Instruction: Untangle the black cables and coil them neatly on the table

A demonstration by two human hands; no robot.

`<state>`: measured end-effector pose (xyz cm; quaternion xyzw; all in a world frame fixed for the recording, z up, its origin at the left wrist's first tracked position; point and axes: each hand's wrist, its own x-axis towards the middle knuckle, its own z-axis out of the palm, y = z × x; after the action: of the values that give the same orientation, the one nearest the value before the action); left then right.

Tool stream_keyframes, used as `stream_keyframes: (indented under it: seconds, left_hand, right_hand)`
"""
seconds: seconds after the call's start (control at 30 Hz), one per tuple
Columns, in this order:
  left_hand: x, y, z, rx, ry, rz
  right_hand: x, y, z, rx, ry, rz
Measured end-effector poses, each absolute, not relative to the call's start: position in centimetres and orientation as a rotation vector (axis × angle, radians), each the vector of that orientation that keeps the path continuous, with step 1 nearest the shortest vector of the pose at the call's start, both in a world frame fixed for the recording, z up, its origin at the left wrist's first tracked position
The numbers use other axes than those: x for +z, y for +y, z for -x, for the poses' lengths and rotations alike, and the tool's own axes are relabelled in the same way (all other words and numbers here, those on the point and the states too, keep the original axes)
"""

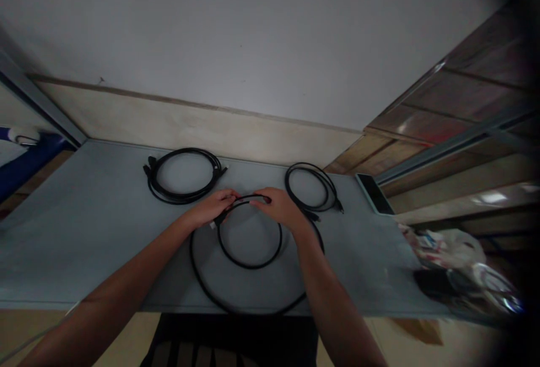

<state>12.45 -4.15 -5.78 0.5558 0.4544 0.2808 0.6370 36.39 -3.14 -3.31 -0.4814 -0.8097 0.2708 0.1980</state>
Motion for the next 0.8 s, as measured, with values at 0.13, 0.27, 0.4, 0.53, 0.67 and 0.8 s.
stream_keyframes:
  seconds: [0.13, 0.27, 0.4, 0.53, 0.67, 0.8]
  left_hand:
    - [-5.9, -4.0, -12.4, 0.648, 1.058, -1.287]
    - [-6.3, -4.0, -12.3, 0.652, 1.037, -1.290]
    - [-6.4, -4.1, -12.2, 0.607, 1.061, -1.164]
    - [-6.5, -4.1, -12.4, 0.619, 0.981, -1.062]
    - [-6.9, -4.2, -13.1, 0.709, 1.067, -1.099]
    - [-7.5, -4.3, -13.8, 0.855, 1.253, -1.294]
  right_hand:
    - [-3.3, -3.2, -35.2, 0.671, -2.315, 1.341]
    - [-4.0, -2.6, -36.1, 0.665, -2.340, 1.368]
    - [-4.6, -1.9, -37.7, 0.555, -2.331, 1.471]
    - [-4.5, -1.8, -38.3, 0.619, -2.286, 1.435]
    - [-3.6, -2.8, -36.7, 0.611, -2.231, 1.339]
    - [-3.3, -3.5, -34.9, 0.440, -2.240, 1.314]
